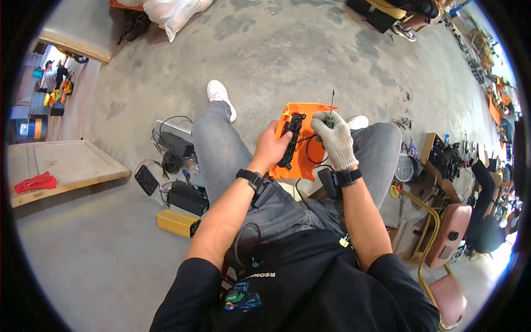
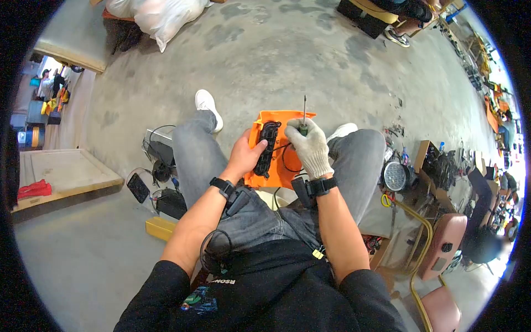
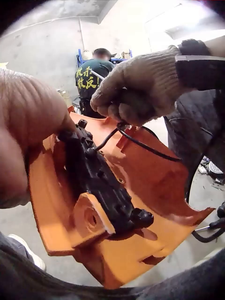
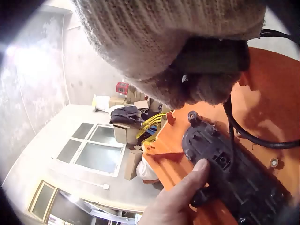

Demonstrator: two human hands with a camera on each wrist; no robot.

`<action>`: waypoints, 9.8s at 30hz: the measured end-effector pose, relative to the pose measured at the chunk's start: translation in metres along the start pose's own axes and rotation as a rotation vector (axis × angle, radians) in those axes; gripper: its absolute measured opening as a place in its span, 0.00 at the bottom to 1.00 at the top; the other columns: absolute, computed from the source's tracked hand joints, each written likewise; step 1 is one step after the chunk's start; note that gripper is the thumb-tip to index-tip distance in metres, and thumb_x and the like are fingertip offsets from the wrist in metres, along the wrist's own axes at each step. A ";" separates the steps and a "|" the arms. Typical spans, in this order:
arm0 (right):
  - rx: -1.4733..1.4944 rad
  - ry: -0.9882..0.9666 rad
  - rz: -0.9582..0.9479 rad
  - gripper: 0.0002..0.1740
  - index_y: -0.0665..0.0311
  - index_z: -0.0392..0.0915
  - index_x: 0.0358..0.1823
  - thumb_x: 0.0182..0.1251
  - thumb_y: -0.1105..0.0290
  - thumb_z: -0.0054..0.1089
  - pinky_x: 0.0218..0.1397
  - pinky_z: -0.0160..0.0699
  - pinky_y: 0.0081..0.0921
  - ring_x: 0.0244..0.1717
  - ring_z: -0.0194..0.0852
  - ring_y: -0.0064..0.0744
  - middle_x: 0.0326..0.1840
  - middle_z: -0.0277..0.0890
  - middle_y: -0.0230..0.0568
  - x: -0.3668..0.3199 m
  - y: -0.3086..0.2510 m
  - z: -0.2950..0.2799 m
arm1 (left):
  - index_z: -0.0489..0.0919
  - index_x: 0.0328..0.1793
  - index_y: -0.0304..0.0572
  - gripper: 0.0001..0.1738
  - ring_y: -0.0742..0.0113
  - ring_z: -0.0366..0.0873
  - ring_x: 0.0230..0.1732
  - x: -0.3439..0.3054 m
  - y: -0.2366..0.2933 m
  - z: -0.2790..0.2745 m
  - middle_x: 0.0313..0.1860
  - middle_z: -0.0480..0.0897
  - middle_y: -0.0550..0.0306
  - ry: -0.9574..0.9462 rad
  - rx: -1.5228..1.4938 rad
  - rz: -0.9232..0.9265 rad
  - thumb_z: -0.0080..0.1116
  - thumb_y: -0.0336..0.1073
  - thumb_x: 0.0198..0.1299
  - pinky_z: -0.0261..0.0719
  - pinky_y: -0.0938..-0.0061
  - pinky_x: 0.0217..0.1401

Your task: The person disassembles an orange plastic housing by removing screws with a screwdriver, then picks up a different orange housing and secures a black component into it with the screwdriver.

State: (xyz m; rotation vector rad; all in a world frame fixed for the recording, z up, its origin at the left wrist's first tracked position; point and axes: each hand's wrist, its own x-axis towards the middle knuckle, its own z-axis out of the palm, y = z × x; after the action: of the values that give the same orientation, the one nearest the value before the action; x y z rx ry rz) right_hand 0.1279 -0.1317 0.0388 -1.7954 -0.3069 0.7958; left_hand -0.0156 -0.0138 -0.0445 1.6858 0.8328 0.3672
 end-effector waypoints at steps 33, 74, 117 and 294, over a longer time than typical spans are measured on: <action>0.140 -0.100 0.059 0.13 0.66 0.82 0.48 0.69 0.67 0.67 0.34 0.76 0.16 0.31 0.74 0.15 0.33 0.78 0.26 -0.002 0.005 -0.006 | 0.66 0.80 0.45 0.38 0.50 0.71 0.75 -0.002 0.022 -0.009 0.72 0.76 0.43 -0.297 -0.171 0.014 0.62 0.24 0.62 0.68 0.63 0.76; 0.095 -0.290 0.060 0.15 0.66 0.82 0.50 0.67 0.65 0.67 0.37 0.77 0.16 0.32 0.75 0.14 0.38 0.81 0.28 -0.005 0.018 -0.009 | 0.83 0.55 0.35 0.15 0.56 0.87 0.40 0.003 0.042 -0.012 0.40 0.88 0.44 -0.132 0.047 0.015 0.63 0.25 0.60 0.81 0.65 0.47; -0.252 0.041 -0.213 0.14 0.66 0.82 0.44 0.68 0.62 0.69 0.40 0.82 0.31 0.35 0.87 0.37 0.34 0.87 0.43 -0.013 0.030 0.013 | 0.83 0.57 0.33 0.17 0.58 0.85 0.38 -0.005 0.061 -0.002 0.39 0.87 0.42 -0.085 0.134 0.034 0.64 0.26 0.62 0.80 0.67 0.46; -0.144 0.008 -0.177 0.32 0.71 0.63 0.70 0.68 0.73 0.68 0.48 0.81 0.29 0.44 0.80 0.34 0.49 0.75 0.49 -0.041 0.036 -0.013 | 0.85 0.57 0.40 0.22 0.41 0.85 0.53 0.013 0.019 -0.016 0.49 0.88 0.41 0.120 0.303 0.023 0.62 0.26 0.52 0.82 0.56 0.56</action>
State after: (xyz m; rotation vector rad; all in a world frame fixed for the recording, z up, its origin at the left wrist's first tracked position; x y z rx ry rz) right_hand 0.0999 -0.1780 0.0239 -1.8750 -0.5213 0.6548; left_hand -0.0102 0.0050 -0.0249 1.9701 0.9974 0.3747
